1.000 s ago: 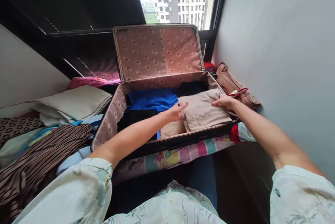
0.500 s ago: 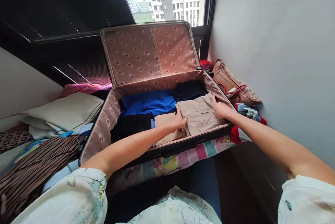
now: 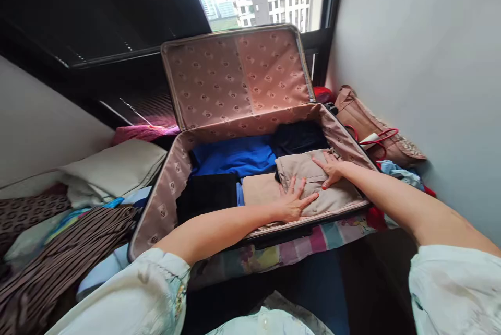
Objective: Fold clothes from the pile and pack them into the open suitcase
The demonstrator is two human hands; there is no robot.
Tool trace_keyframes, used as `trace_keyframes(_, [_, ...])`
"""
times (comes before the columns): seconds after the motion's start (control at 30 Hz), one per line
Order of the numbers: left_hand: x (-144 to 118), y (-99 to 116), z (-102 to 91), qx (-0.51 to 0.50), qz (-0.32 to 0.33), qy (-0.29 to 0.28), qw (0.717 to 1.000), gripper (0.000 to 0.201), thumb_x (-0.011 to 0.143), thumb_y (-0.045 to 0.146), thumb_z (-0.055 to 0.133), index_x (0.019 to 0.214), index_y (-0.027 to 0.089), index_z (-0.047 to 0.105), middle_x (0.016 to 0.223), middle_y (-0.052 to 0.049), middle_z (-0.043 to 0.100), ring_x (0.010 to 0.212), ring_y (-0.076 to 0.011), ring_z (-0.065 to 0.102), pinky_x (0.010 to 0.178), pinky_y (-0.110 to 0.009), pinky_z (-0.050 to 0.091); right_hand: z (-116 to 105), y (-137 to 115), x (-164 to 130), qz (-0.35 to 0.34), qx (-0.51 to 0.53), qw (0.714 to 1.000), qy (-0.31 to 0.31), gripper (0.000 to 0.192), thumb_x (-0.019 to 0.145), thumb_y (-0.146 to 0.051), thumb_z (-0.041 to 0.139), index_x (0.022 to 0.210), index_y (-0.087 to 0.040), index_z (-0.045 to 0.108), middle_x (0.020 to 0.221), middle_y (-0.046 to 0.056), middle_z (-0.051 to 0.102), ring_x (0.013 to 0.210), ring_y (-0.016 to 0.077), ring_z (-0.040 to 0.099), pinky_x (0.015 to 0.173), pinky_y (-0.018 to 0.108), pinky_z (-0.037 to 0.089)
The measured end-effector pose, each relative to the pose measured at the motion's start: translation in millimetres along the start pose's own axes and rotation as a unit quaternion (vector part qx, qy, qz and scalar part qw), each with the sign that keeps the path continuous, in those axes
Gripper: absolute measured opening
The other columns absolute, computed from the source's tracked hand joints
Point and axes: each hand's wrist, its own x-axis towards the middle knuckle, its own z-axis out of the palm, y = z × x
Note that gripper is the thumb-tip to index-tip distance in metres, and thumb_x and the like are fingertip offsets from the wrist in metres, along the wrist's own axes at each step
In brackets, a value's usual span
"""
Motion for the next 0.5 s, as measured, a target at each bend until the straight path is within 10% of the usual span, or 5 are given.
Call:
trace_keyframes(0.13, [-2, 14, -12.4, 0.017, -0.020, -0.034, 0.999, 0.099, 0.087, 0.053, 0.078, 0.169, 0.042, 0.023, 0.177, -0.008, -0.018, 0.155, -0.0490, -0.027, 0.114, -0.087, 0.007, 9, 6, 4, 0.018, -0.041, 0.999, 0.012, 0.133, 0.060, -0.052, 0.088, 0.172, -0.021, 0.023, 0.176, 0.027, 0.011, 0.159, 0.0545, 0.016, 0.122, 0.070, 0.025])
trace_keyframes(0.27, [-1, 17, -29.9, 0.061, -0.039, -0.051, 0.996, 0.099, 0.081, 0.042, 0.085, 0.164, 0.049, 0.031, 0.180, 0.000, 0.002, 0.163, -0.0350, -0.004, 0.124, -0.053, 0.029, -1, -11, 14, 0.033, -0.113, 0.993, 0.032, 0.112, 0.061, -0.043, 0.086, 0.163, -0.016, 0.047, 0.158, 0.037, 0.043, 0.145, 0.0579, 0.044, 0.115, 0.071, 0.034])
trace_keyframes(0.37, [-21, -1, -54.7, 0.054, 0.011, -0.052, 0.997, 0.078, 0.087, 0.041, 0.081, 0.159, 0.034, 0.052, 0.170, -0.007, 0.041, 0.160, -0.0269, 0.031, 0.119, -0.027, 0.036, -16, -60, 22, -0.021, -0.138, 0.990, 0.015, 0.066, 0.069, -0.037, 0.077, 0.134, -0.023, 0.074, 0.125, 0.031, 0.070, 0.122, 0.0558, 0.064, 0.102, 0.074, 0.044])
trace_keyframes(0.5, [-108, -58, -104.5, -0.122, 0.034, 0.008, 0.992, 0.049, 0.092, 0.031, 0.072, 0.139, 0.017, 0.073, 0.135, -0.010, 0.074, 0.130, -0.0291, 0.067, 0.114, -0.034, 0.049, -23, -156, 34, -0.077, -0.121, 0.986, 0.086, 0.064, 0.084, -0.039, 0.062, 0.147, -0.026, 0.064, 0.147, 0.025, 0.060, 0.139, 0.0527, 0.053, 0.107, 0.073, 0.043])
